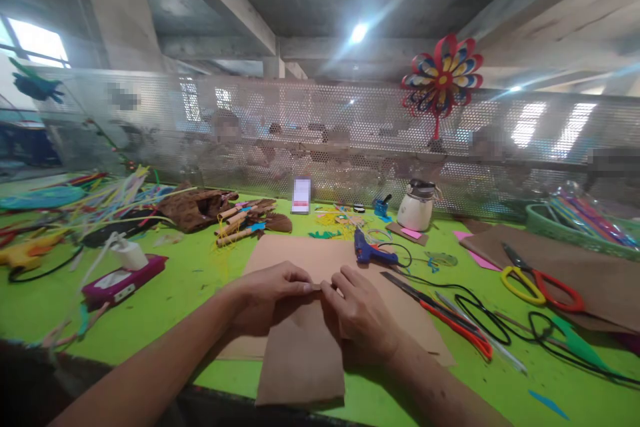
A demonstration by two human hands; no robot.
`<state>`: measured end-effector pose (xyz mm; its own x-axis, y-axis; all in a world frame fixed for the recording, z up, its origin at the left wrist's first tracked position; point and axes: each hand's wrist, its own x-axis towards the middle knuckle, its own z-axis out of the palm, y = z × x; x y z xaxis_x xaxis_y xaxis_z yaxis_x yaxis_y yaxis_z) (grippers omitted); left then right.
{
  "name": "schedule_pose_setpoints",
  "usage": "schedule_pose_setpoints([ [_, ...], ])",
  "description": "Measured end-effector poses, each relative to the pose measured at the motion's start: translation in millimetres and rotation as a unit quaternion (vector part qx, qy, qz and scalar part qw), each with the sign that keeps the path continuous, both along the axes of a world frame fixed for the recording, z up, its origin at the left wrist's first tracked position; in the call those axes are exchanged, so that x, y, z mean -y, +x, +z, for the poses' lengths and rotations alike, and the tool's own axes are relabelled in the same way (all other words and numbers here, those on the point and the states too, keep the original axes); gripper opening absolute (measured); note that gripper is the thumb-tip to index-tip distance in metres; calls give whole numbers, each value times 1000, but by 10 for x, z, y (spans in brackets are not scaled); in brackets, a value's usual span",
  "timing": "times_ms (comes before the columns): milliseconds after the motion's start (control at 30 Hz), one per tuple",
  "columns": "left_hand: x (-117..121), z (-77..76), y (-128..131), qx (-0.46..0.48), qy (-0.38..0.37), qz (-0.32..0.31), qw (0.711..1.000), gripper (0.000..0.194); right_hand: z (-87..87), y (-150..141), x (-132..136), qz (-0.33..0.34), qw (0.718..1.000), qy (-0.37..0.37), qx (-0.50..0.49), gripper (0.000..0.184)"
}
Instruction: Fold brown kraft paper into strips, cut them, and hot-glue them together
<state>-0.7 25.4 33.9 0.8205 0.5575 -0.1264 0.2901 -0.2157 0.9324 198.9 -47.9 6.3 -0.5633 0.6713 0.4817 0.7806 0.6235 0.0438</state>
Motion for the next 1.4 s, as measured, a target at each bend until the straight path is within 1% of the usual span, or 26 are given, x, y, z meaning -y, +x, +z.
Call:
schedule_pose_setpoints([
  [67, 26, -47, 3, 28, -38, 24, 999, 40, -6, -7, -33, -1, 999, -24, -45, 13],
  [133, 40, -89, 9, 37, -44, 35, 998, 38, -29, -13, -70, 7, 992, -53, -115, 10],
  [200, 39, -107, 22, 11, 11, 15, 1000, 35, -53, -17, -89, 9, 976, -97, -193, 14],
  [267, 37, -102, 38, -26, 96, -11, 995, 32, -60, -21, -79, 5, 957, -164, -239, 19],
  [300, 43, -94, 45, -45, 132, -18, 990, 31, -56, -24, -64, 1, 948, -201, -248, 22],
  [367, 76, -71, 48, -71, 182, -12, 981, 30, -39, -33, -28, 0, 933, -263, -247, 33],
  [400, 101, -58, 46, -82, 198, -7, 977, 31, -29, -38, -13, -2, 927, -282, -247, 38],
  [467, 155, -29, 37, -94, 223, -3, 970, 33, -11, -44, 4, -10, 920, -302, -250, 40],
  [567, 204, 12, 30, -103, 257, -9, 961, 33, 11, -32, 1, -21, 929, -290, -228, 40],
  [667, 200, 34, 39, -113, 289, -23, 950, 33, 35, -2, -12, -23, 947, -255, -192, 39],
  [733, 187, 39, 48, -118, 307, -27, 944, 34, 53, 16, -17, -18, 954, -243, -176, 38],
  [867, 190, 47, 61, -125, 326, -31, 937, 37, 67, 37, -29, 2, 956, -243, -165, 36],
  [967, 218, 45, 55, -131, 326, -29, 936, 35, 70, 49, -36, 0, 957, -241, -160, 36],
  [1033, 234, 28, 37, -130, 336, -14, 933, 35, 90, 62, -34, -13, 958, -238, -160, 34],
  [1167, 233, -36, -20, -127, 378, 37, 916, 36, 170, 98, -11, -67, 954, -232, -176, 35],
  [1233, 224, -63, -36, -128, 385, 54, 913, 36, 200, 118, 0, -89, 952, -231, -179, 36],
  [1300, 220, -79, -37, -126, 390, 66, 910, 36, 204, 142, -1, -93, 951, -232, -180, 36],
  [1400, 225, -83, -20, -134, 385, 61, 911, 36, 168, 192, -35, -79, 952, -235, -180, 36],
])
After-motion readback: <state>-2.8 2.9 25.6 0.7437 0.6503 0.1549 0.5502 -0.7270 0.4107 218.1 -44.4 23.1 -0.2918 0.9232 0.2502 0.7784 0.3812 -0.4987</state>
